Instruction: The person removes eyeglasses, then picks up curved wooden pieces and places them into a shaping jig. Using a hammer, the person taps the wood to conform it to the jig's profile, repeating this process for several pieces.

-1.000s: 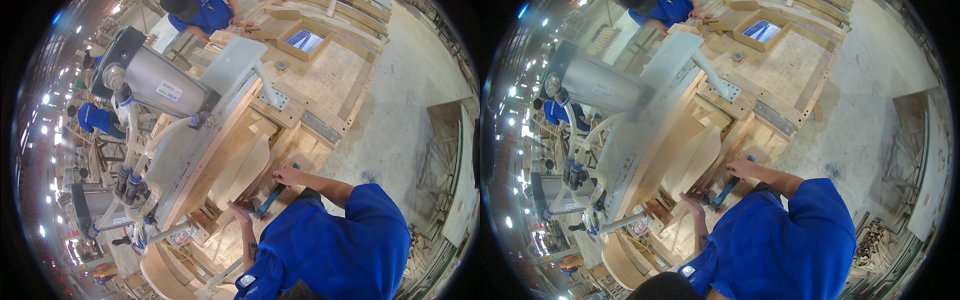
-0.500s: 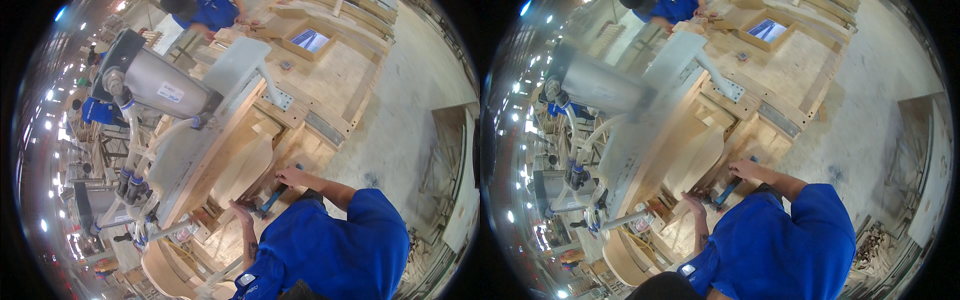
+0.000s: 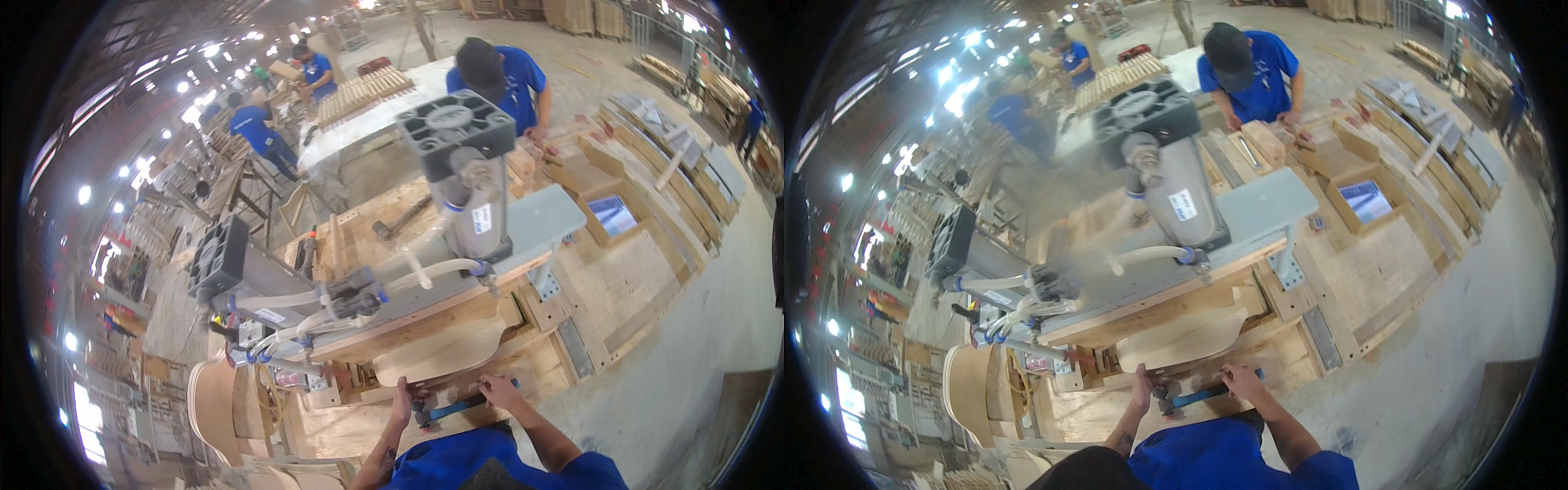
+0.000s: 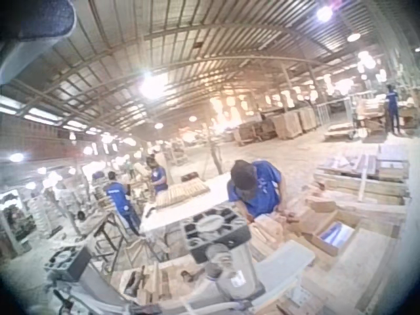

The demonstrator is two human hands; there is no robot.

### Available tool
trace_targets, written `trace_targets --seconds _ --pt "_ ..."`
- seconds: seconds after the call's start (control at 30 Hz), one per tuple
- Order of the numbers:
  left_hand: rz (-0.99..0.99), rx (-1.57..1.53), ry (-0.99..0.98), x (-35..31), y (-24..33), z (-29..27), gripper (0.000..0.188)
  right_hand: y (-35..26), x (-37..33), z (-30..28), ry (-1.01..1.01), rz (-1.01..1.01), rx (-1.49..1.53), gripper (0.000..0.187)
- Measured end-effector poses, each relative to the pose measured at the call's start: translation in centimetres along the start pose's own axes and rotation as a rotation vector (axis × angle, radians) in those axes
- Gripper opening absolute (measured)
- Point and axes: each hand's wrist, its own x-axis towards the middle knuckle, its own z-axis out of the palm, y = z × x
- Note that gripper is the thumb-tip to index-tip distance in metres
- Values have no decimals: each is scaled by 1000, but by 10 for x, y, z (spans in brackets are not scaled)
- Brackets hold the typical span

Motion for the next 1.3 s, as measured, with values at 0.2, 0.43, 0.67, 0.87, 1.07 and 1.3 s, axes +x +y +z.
trace_targets --seconds 0.2,0.43,0.67,0.87,1.07,1.3 --pt "-32 -48 -14 -1 -3 -6 70 -1 3 5 6 39 46 22" --pt "42 -88 -38 3 -13 -16 66 -5 8 11 -3 45 19 20" --pt "51 -99 -24 -1 -15 -15 64 3 10 18 0 83 88 17" --pt "69 -37 -23 0 -19 -17 65 -2 12 19 8 60 33 17" --pt "92 -37 -69 3 -18 -17 65 -4 13 19 39 48 22 17" --pt "46 -109 -48 2 -23 -17 62 3 12 20 68 59 14 19"
